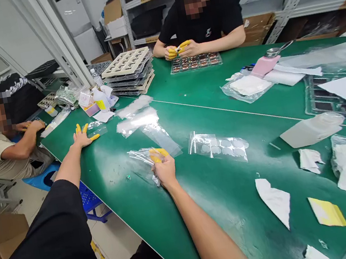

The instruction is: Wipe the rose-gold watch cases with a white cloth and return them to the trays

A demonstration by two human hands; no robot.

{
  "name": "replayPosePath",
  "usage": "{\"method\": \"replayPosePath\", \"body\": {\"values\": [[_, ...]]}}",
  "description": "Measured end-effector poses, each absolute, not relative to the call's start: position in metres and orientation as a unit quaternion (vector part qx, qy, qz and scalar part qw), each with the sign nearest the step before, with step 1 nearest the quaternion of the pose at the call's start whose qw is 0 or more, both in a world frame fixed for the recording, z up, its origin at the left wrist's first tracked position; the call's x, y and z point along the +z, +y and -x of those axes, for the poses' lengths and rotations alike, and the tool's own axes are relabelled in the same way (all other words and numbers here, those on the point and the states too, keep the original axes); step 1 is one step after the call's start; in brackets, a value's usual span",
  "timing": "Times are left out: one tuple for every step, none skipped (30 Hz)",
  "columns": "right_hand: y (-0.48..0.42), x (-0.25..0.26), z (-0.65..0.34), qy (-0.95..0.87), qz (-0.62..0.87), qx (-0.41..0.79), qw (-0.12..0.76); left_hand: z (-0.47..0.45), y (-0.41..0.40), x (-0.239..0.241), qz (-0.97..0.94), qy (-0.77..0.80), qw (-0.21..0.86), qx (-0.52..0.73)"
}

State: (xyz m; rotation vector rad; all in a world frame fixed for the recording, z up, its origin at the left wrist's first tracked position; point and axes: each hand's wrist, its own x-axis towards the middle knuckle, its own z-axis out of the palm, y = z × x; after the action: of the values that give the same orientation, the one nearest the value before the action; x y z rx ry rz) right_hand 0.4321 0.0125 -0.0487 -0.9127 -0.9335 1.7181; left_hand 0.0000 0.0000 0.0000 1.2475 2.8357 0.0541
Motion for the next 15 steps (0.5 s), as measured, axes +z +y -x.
{"method": "replayPosePath", "body": {"values": [[0.014,-0.05,-0.432,-0.386,0.372,0.699,0.473,0.007,0.008,0.001,-0.413,0.91,0.024,0.009],[0.015,-0.051,-0.432,-0.391,0.372,0.697,0.472,0.012,0.016,0.001,-0.422,0.906,0.027,0.006],[0.016,-0.052,-0.432,-0.394,0.372,0.696,0.472,0.014,0.024,0.001,-0.426,0.904,0.03,0.008],[0.017,-0.053,-0.432,-0.397,0.372,0.695,0.47,0.016,0.031,0.0,-0.428,0.903,0.032,0.013],[0.017,-0.053,-0.433,-0.399,0.373,0.695,0.468,0.016,0.036,-0.002,-0.428,0.903,0.032,0.02],[0.017,-0.054,-0.433,-0.401,0.373,0.694,0.467,0.015,0.039,-0.004,-0.426,0.904,0.03,0.028],[0.018,-0.054,-0.434,-0.402,0.374,0.694,0.465,0.013,0.04,-0.006,-0.421,0.906,0.025,0.037],[0.018,-0.053,-0.434,-0.403,0.375,0.694,0.464,0.011,0.039,-0.008,-0.414,0.909,0.018,0.047],[0.017,-0.053,-0.434,-0.404,0.375,0.694,0.463,0.007,0.036,-0.01,-0.404,0.913,0.011,0.057],[0.017,-0.052,-0.434,-0.406,0.375,0.694,0.462,0.002,0.033,-0.011,-0.394,0.917,0.002,0.065],[0.017,-0.052,-0.434,-0.407,0.375,0.694,0.461,-0.003,0.028,-0.012,-0.385,0.92,-0.007,0.073],[0.016,-0.051,-0.434,-0.407,0.374,0.694,0.461,-0.01,0.023,-0.012,-0.379,0.922,-0.017,0.079],[0.016,-0.05,-0.433,-0.407,0.372,0.695,0.461,-0.019,0.018,-0.011,-0.377,0.922,-0.027,0.082],[0.016,-0.05,-0.433,-0.405,0.371,0.696,0.462,-0.028,0.011,-0.01,-0.38,0.92,-0.044,0.086],[0.016,-0.049,-0.433,-0.402,0.37,0.697,0.464,-0.038,0.004,-0.008,-0.387,0.914,-0.069,0.096]]}}
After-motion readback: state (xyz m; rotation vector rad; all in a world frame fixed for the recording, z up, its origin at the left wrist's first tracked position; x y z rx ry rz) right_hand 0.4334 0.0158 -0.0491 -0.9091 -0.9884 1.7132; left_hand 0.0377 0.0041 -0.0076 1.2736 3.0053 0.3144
